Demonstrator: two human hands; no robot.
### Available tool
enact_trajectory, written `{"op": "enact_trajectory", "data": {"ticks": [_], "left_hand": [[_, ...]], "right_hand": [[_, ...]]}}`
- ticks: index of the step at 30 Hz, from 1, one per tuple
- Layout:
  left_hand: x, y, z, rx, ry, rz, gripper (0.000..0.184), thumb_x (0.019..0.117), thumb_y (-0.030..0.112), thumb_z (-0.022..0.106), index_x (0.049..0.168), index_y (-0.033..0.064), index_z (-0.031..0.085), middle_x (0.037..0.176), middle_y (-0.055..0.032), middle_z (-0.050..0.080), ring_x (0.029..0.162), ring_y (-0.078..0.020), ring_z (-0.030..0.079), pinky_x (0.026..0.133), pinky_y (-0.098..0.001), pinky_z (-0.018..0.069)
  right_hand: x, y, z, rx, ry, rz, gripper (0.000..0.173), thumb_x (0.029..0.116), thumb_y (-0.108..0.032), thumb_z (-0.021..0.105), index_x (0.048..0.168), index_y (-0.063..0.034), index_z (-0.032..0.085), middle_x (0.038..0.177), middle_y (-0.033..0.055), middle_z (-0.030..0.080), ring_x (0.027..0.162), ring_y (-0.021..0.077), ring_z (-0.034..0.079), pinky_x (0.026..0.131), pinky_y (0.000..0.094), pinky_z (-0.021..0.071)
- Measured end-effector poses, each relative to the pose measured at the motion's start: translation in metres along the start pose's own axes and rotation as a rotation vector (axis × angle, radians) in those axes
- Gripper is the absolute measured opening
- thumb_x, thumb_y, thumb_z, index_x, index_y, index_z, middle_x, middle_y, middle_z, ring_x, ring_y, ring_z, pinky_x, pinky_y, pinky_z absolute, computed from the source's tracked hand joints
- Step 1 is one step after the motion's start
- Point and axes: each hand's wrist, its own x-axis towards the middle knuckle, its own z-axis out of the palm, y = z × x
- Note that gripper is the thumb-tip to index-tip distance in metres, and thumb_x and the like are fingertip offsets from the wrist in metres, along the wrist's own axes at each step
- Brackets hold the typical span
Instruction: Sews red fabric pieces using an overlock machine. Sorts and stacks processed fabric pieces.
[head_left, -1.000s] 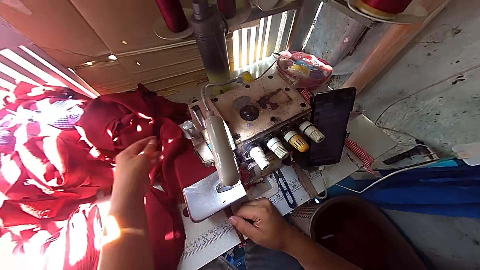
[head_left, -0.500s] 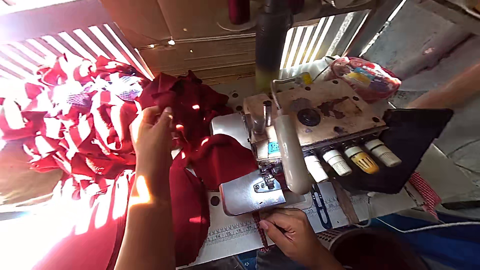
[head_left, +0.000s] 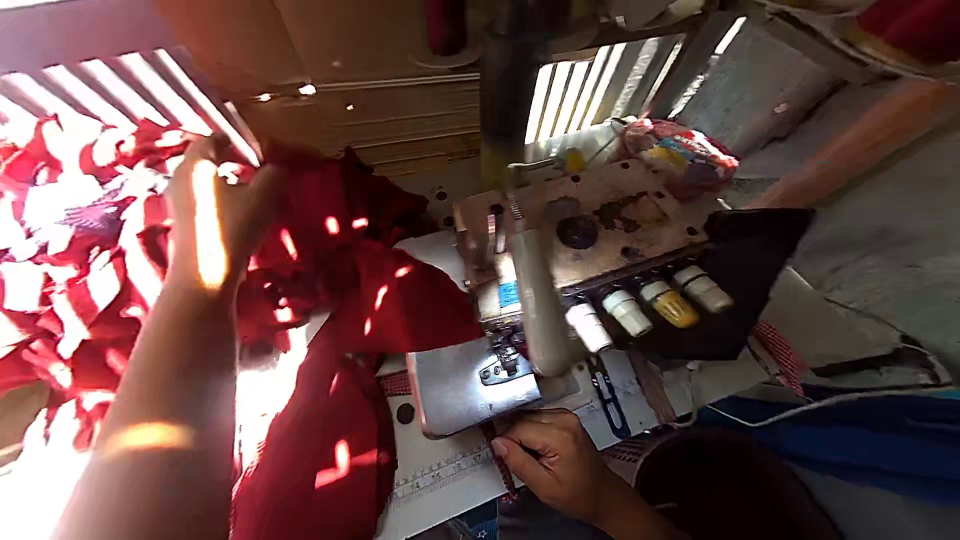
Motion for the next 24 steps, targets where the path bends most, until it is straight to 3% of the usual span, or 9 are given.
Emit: {"op": "enact_trajectory", "data": {"ticks": [3, 5, 8, 11, 14, 16, 20, 22, 24], "left_hand": [[-0.077, 0.034, 0.014, 0.075, -0.065, 0.219, 0.053, 0.1038, 0.032, 0.056, 0.146, 0.0011, 0.047, 0.137, -0.0308, 0.056, 0.125, -0.0496, 0.056, 0.099, -0.0723, 0.0435], [-0.135, 0.05, 0.032, 0.045, -0.105, 0.372, 0.041, 0.1042, 0.033, 0.053, 0.126, 0.0003, 0.065, 0.123, -0.0235, 0.066, 0.111, -0.0375, 0.067, 0.09, -0.0593, 0.0546], [-0.2, 0.066, 0.062, -0.012, -0.16, 0.396, 0.043, 0.1035, 0.031, 0.048, 0.124, 0.0017, 0.072, 0.137, -0.0222, 0.063, 0.131, -0.0378, 0.058, 0.107, -0.0553, 0.0474], [-0.213, 0.061, 0.082, -0.109, -0.128, 0.395, 0.05, 0.1074, 0.028, 0.032, 0.131, 0.003, 0.068, 0.145, -0.0188, 0.059, 0.146, -0.037, 0.044, 0.122, -0.0509, 0.0316], [-0.21, 0.054, 0.086, -0.193, -0.105, 0.367, 0.049, 0.1077, 0.023, 0.03, 0.128, 0.0023, 0.07, 0.144, -0.0168, 0.06, 0.146, -0.0327, 0.043, 0.124, -0.047, 0.0282], [-0.209, 0.055, 0.085, -0.184, -0.107, 0.36, 0.049, 0.1073, 0.022, 0.03, 0.127, 0.0012, 0.07, 0.143, -0.0169, 0.061, 0.146, -0.0328, 0.044, 0.124, -0.0461, 0.0285], [-0.218, 0.057, 0.079, -0.116, 0.036, 0.299, 0.043, 0.1062, 0.021, 0.04, 0.131, -0.0029, 0.065, 0.145, -0.0216, 0.057, 0.141, -0.0333, 0.05, 0.118, -0.0468, 0.0382], [-0.232, 0.056, 0.067, -0.031, 0.126, 0.271, 0.044, 0.105, 0.026, 0.049, 0.135, -0.0043, 0.061, 0.143, -0.0262, 0.056, 0.137, -0.0376, 0.052, 0.113, -0.0479, 0.0427], [-0.256, 0.05, 0.05, -0.002, 0.181, 0.226, 0.043, 0.1034, 0.027, 0.053, 0.128, -0.007, 0.063, 0.128, -0.0293, 0.062, 0.122, -0.0372, 0.06, 0.102, -0.0466, 0.0498]], "right_hand": [[-0.001, 0.0, 0.004, -0.035, 0.02, -0.012, 0.037, 0.1036, -0.027, 0.059, 0.073, -0.008, 0.067, 0.063, 0.0011, 0.061, 0.059, 0.0083, 0.06, 0.054, 0.0258, 0.0498], [-0.001, 0.0, 0.005, -0.036, 0.013, -0.013, 0.037, 0.1034, -0.026, 0.059, 0.073, -0.0075, 0.067, 0.063, 0.0021, 0.061, 0.059, 0.0103, 0.06, 0.055, 0.0283, 0.0502], [-0.001, -0.01, -0.006, 0.086, -0.022, 0.028, 0.03, 0.103, -0.024, 0.061, 0.084, -0.0044, 0.073, 0.074, 0.0045, 0.069, 0.069, 0.0093, 0.065, 0.064, 0.026, 0.0542], [-0.014, -0.024, -0.035, 0.127, 0.109, 0.077, 0.022, 0.1029, -0.021, 0.061, 0.098, -0.005, 0.076, 0.09, 0.004, 0.072, 0.079, 0.006, 0.066, 0.07, 0.0212, 0.0567], [-0.035, -0.023, -0.062, -0.104, 0.34, 0.136, 0.021, 0.1023, -0.02, 0.059, 0.1, -0.0076, 0.075, 0.091, 0.0005, 0.072, 0.077, 0.0027, 0.066, 0.068, 0.0192, 0.0575], [-0.044, -0.019, -0.077, -0.26, 0.44, 0.22, 0.025, 0.1022, -0.022, 0.059, 0.111, -0.0047, 0.074, 0.089, 0.0004, 0.07, 0.073, 0.0026, 0.064, 0.064, 0.0194, 0.0565], [-0.048, -0.014, -0.088, -0.469, 0.437, 0.412, 0.068, 0.1022, -0.033, 0.061, 0.155, 0.0031, 0.039, 0.08, -0.0007, 0.064, 0.058, 0.0049, 0.054, 0.052, 0.0232, 0.0507], [-0.047, -0.011, -0.087, -0.505, 0.416, 0.439, 0.077, 0.1024, -0.037, 0.061, 0.16, 0.0037, 0.028, 0.078, -0.0012, 0.063, 0.056, 0.0053, 0.053, 0.051, 0.0244, 0.0508], [-0.045, -0.009, -0.086, -0.526, 0.399, 0.449, 0.079, 0.1029, -0.04, 0.059, 0.16, 0.0036, 0.028, 0.076, -0.0019, 0.062, 0.055, 0.0059, 0.052, 0.05, 0.0256, 0.0503]]}}
